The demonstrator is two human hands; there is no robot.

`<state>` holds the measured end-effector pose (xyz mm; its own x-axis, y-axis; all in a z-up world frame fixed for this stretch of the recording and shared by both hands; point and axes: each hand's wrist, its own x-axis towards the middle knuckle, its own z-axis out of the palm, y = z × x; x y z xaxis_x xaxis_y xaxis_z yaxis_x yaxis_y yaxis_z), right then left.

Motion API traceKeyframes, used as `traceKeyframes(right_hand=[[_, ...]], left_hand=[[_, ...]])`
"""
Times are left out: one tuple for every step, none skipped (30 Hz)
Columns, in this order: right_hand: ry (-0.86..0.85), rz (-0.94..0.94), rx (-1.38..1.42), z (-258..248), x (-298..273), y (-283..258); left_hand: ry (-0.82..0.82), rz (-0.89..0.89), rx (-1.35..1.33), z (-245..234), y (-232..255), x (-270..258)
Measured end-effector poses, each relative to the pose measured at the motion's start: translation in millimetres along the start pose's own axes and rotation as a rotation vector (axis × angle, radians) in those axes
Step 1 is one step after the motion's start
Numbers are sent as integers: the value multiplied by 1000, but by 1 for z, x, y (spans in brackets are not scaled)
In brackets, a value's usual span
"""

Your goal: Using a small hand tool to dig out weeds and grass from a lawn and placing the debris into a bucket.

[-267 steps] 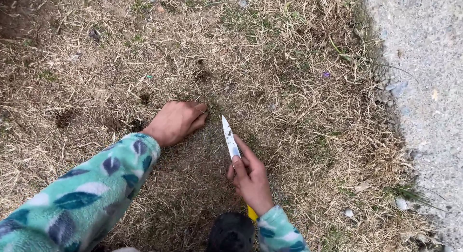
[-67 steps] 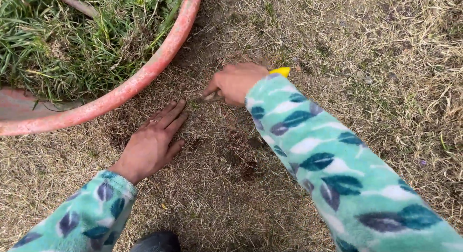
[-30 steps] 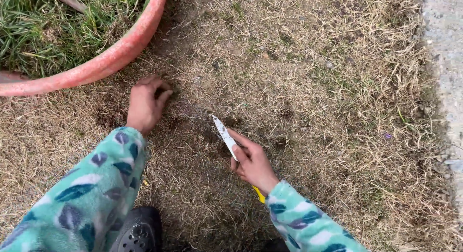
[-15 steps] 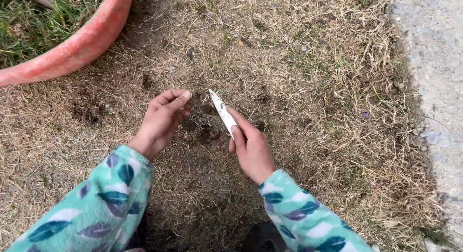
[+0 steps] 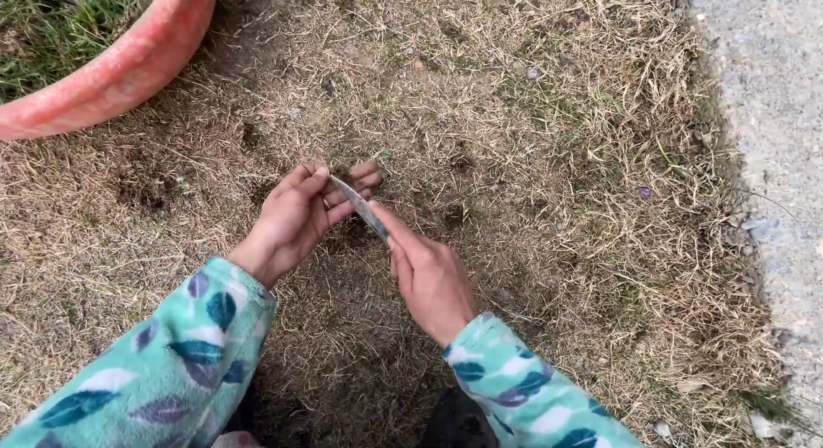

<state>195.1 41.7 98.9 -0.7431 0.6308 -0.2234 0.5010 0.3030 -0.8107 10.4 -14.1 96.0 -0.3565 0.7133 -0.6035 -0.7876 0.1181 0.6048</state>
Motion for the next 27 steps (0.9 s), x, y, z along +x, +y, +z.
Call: traceKeyframes(right_hand=[[8, 5, -59, 0, 0, -1], [16, 10, -118, -1, 0, -2], [18, 8, -118, -2, 2, 4], [65, -20, -110, -3, 4, 10], [109, -42, -101, -3, 3, 17], [107, -39, -101, -2, 4, 12], [98, -118, -174, -2, 5, 8], [89, -197, -247, -2, 7, 4], [90, -198, -249, -1, 10, 5], [84, -136, -263, 1, 13, 6], [78, -77, -276, 3, 17, 7], [77, -81, -276, 3, 19, 8], [100, -93, -257, 4, 20, 8], [123, -105, -237, 5, 21, 8], [116, -106, -237, 7, 21, 1], [74, -132, -311, 9, 20, -6], [35, -156, -385, 10, 20, -14], [32, -157, -387, 9, 19, -12], [47, -100, -393, 8, 21, -10], [62, -44, -398, 8, 22, -7], [56, -48, -394, 9, 25, -5], [58, -35, -344, 10, 29, -3], [62, -22, -298, 11, 32, 1], [56, -24, -297, 16, 32, -2], [47, -48, -264, 21, 34, -6], [37, -71, -232, 26, 35, -9], [36, -75, -230, 30, 36, -12]], left_hand=[[-21, -2, -9, -4, -3, 5], [-42, -4, -19, -8, -6, 9], [-44, -1, -18, -16, -11, 16], [-67, 11, -48, -24, -16, 24], [-88, 16, -80, -33, -23, 29], [-87, 13, -81, -27, -17, 23], [-77, 1, -60, -21, -11, 17], [-68, -12, -40, -15, -4, 11], [-70, -11, -41, -22, -9, 17], [-94, -13, -42, -29, -14, 23], [-116, -12, -43, -38, -19, 28], [-114, -9, -43, -39, -17, 28], [-118, -16, -56, -42, -16, 27], [-122, -24, -68, -45, -14, 26], [-117, -23, -72, -44, -10, 22], [-116, -9, -43, -42, -6, 19], [-120, 4, -14, -39, -1, 17], [-118, 4, -17, -47, -6, 20], [-119, -6, -23, -55, -11, 25], [-121, -16, -29, -63, -15, 30], [-113, -13, -29, -64, -11, 29], [-53, 57, 111, -66, -7, 28], [5, 127, 248, -66, -5, 28], [11, 128, 246, -70, -2, 29], [26, 268, 416, -73, 3, 31], [42, 407, 586, -76, 8, 32], [45, 410, 588, -82, 24, 33]])
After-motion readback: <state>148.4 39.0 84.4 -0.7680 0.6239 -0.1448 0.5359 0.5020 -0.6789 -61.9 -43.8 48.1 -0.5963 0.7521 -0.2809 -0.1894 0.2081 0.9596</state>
